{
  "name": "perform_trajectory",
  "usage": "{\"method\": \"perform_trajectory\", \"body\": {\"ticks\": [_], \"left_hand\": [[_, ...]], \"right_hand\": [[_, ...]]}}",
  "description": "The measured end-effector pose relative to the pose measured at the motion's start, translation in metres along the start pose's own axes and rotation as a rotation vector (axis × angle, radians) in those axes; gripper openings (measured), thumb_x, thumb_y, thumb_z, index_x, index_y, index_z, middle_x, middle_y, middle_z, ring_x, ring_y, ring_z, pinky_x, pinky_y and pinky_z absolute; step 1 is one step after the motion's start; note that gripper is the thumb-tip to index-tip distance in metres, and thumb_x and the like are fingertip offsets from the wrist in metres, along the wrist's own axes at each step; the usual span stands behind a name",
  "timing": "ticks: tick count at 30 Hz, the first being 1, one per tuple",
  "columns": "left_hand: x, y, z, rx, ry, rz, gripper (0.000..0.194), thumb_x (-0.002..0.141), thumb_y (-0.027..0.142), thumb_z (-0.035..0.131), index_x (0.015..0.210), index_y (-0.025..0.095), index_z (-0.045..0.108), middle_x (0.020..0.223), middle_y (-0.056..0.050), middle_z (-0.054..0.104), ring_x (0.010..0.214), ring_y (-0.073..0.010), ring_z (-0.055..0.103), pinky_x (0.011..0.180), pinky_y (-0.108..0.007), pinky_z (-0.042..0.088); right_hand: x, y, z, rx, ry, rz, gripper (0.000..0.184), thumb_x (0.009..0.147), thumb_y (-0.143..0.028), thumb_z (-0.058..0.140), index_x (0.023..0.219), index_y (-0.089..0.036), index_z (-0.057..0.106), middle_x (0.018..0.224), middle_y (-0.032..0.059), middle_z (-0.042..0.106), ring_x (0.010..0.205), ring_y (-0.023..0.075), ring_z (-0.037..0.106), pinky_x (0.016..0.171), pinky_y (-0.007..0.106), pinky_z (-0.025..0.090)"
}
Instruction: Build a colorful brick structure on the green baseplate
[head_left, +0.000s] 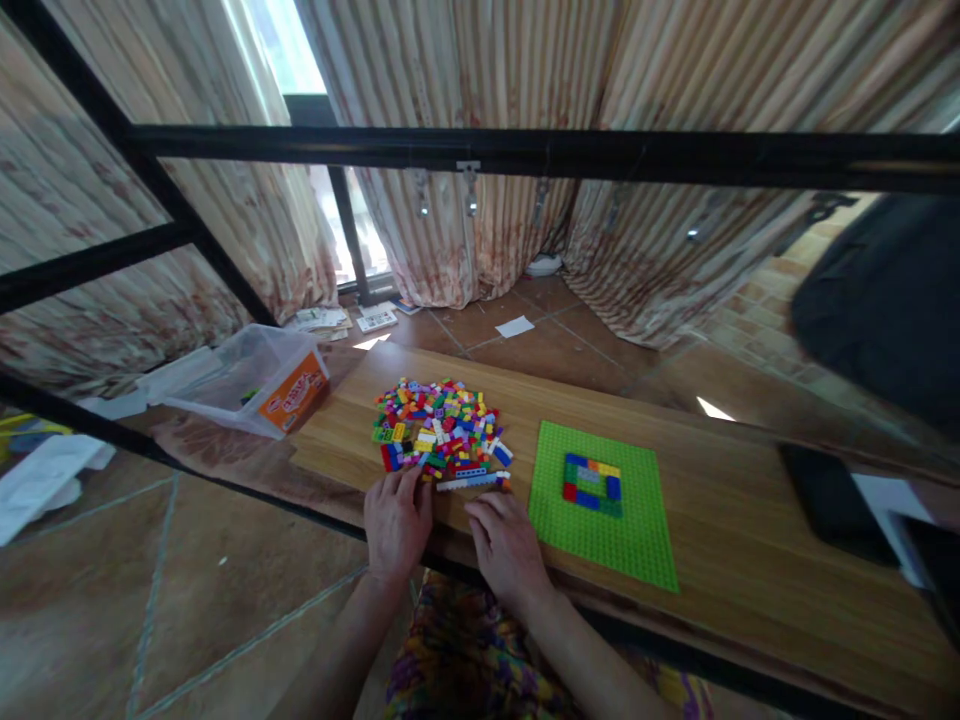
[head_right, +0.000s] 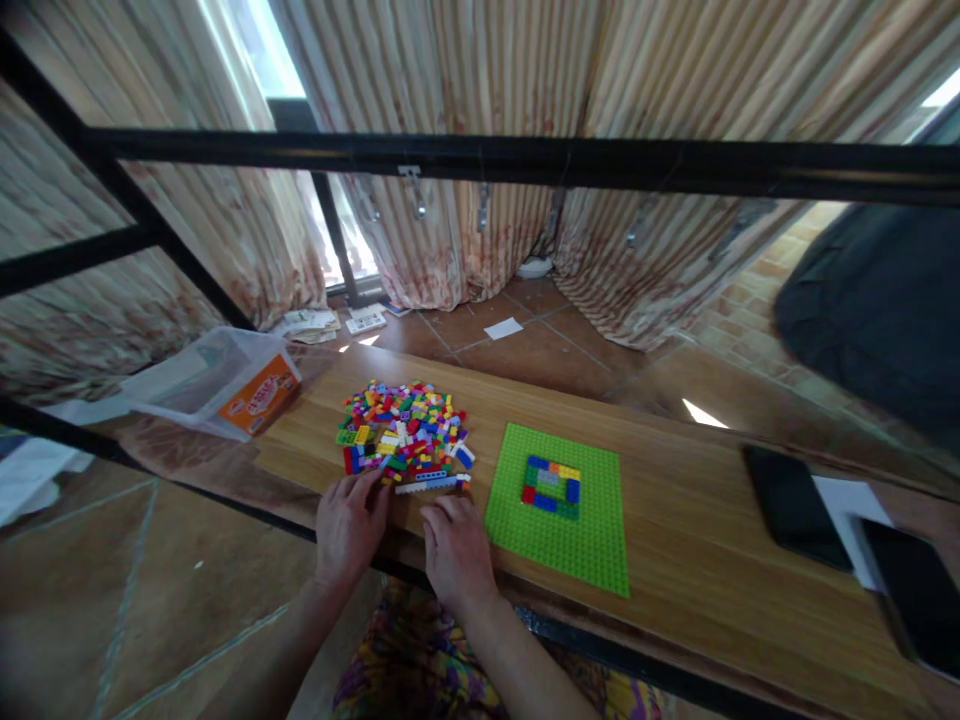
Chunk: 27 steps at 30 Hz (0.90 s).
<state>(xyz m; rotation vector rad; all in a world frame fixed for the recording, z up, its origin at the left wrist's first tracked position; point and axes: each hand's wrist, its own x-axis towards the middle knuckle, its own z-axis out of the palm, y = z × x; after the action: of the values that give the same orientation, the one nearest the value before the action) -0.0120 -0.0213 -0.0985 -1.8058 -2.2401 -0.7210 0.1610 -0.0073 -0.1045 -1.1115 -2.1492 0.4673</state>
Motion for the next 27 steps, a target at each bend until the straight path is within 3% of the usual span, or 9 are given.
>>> {"method": "perform_trajectory", "body": {"ticks": [9,16,20,24,27], "left_hand": [[0.008,-0.001,0.004,0.098,0.013,0.096,0.019,0.092,0.028,0.051,0.092,0.020,0.068,0.087,-0.006,0.069,0.082,-0.0247,0.061,0.076,-0.036,0.042],[0.003,0.000,0.000,-0.038,0.062,0.128,0.019,0.094,0.027,0.045,0.091,0.017,0.061,0.086,-0.008,0.067,0.081,-0.0244,0.062,0.073,-0.035,0.046],[-0.009,0.032,-0.008,-0.236,0.039,0.201,0.016,0.096,0.027,0.043,0.096,0.018,0.057,0.085,-0.006,0.066,0.080,-0.0206,0.064,0.073,-0.031,0.048],[-0.018,0.080,-0.010,-0.510,-0.116,0.286,0.012,0.095,0.024,0.047,0.099,0.020,0.057,0.089,-0.004,0.068,0.083,-0.0170,0.065,0.073,-0.027,0.051],[-0.016,0.111,-0.006,-0.649,-0.249,0.285,0.011,0.093,0.021,0.049,0.097,0.021,0.059,0.092,-0.003,0.069,0.087,-0.0163,0.066,0.076,-0.027,0.051]], "right_hand": [[-0.011,0.005,-0.011,0.068,0.046,0.029,0.021,0.089,-0.014,0.050,0.097,-0.019,0.069,0.095,0.0079,0.066,0.091,0.0203,0.058,0.082,0.035,0.049],[-0.018,0.007,-0.021,0.191,0.078,0.110,0.023,0.090,-0.016,0.048,0.098,-0.020,0.069,0.097,0.0081,0.067,0.092,0.0192,0.061,0.082,0.032,0.050],[-0.018,0.003,-0.035,0.369,0.121,0.264,0.023,0.092,-0.023,0.049,0.101,-0.021,0.069,0.092,0.0063,0.069,0.087,0.0173,0.064,0.079,0.030,0.051],[-0.015,0.005,-0.052,0.597,0.187,0.476,0.022,0.089,-0.034,0.056,0.097,-0.021,0.071,0.092,0.0054,0.072,0.085,0.0175,0.066,0.076,0.029,0.052],[-0.020,0.019,-0.066,0.706,0.228,0.566,0.019,0.082,-0.036,0.063,0.089,-0.021,0.073,0.087,0.0043,0.074,0.082,0.0183,0.068,0.075,0.030,0.053]]}}
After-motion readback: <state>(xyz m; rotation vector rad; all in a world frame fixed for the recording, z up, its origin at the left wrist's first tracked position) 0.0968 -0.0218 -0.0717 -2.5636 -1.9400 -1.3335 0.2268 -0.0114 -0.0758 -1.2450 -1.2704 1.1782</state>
